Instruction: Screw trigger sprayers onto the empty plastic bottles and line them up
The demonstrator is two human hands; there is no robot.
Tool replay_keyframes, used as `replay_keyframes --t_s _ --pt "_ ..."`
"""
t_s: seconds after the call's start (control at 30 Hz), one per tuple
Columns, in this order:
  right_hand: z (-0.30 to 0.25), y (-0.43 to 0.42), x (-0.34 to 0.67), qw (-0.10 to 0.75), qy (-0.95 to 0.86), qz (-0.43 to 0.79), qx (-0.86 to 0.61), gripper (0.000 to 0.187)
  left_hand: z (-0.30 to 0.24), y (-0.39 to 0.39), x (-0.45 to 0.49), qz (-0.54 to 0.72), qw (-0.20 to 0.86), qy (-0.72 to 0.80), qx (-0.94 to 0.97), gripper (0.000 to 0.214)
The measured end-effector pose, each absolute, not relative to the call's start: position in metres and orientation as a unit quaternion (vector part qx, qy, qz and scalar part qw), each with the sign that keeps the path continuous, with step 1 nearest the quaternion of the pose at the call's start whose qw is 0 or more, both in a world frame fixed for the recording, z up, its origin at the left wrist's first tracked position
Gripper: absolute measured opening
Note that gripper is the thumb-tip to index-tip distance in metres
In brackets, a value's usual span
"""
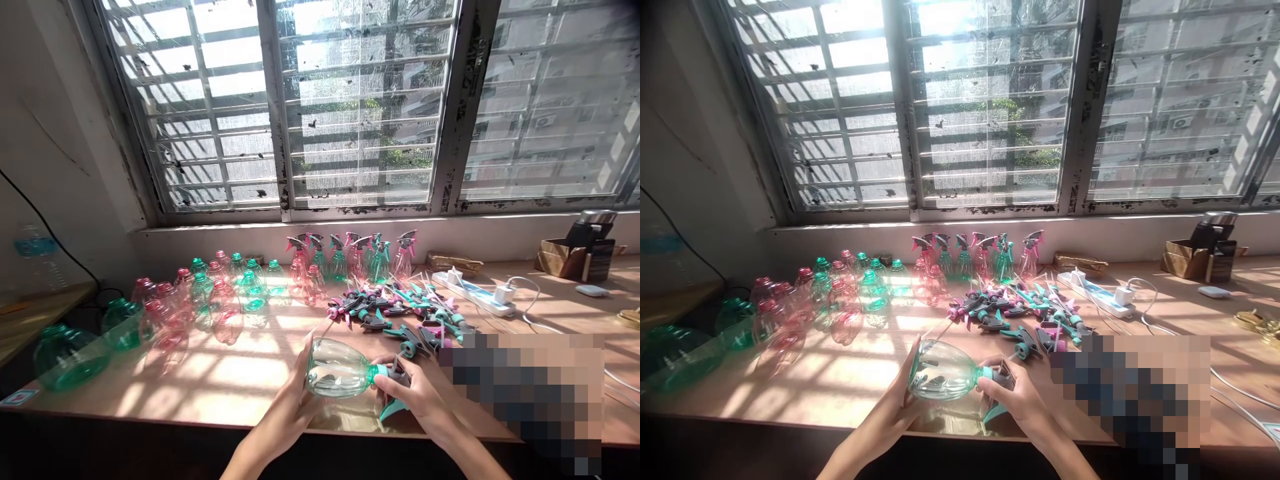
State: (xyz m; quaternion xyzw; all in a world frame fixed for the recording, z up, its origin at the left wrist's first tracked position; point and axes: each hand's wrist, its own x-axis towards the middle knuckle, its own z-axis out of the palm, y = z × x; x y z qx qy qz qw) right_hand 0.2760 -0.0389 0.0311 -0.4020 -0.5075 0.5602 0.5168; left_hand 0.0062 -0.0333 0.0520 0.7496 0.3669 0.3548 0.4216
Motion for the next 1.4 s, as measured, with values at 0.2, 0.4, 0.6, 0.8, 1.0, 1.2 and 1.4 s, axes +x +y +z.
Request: replay_keyframes --t_s 0.2,0.4,0.6,0.8,1.0,1.2,1.4 --pt "0.032 -0.04 0.276 0.514 -0.512 0.566 -0.39 0.044 0.058 -0.034 0.009 0.355 0.462 0.343 0.737 0.108" --pt "0.03 -0.038 0.279 0.514 -0.508 0.576 -0.381 0.048 0.047 -0.031 0.005 0.365 0.469 0.339 0.729 0.098" --pt "0.02 -0.035 0.28 0.531 -0.5 0.575 -0.37 0.047 0.048 -0.031 0.005 0.366 0.466 0.342 0.729 0.103" --pt "0.019 -0.032 0.282 0.537 -0.477 0.594 -0.362 0.051 0.048 -0.031 0.009 0.384 0.543 0.297 0.685 0.094" --pt "0.02 -0.034 0.281 0.547 -0.473 0.585 -0.368 0.051 0.042 -0.029 0.006 0.384 0.562 0.282 0.676 0.107" --pt "0.023 -0.037 0.279 0.54 -0.491 0.58 -0.362 0.049 0.046 -0.031 0.008 0.398 0.569 0.29 0.659 0.104" --pt "0.027 -0.037 0.278 0.548 -0.482 0.579 -0.364 0.05 0.036 -0.028 0.004 0.388 0.542 0.286 0.688 0.092"
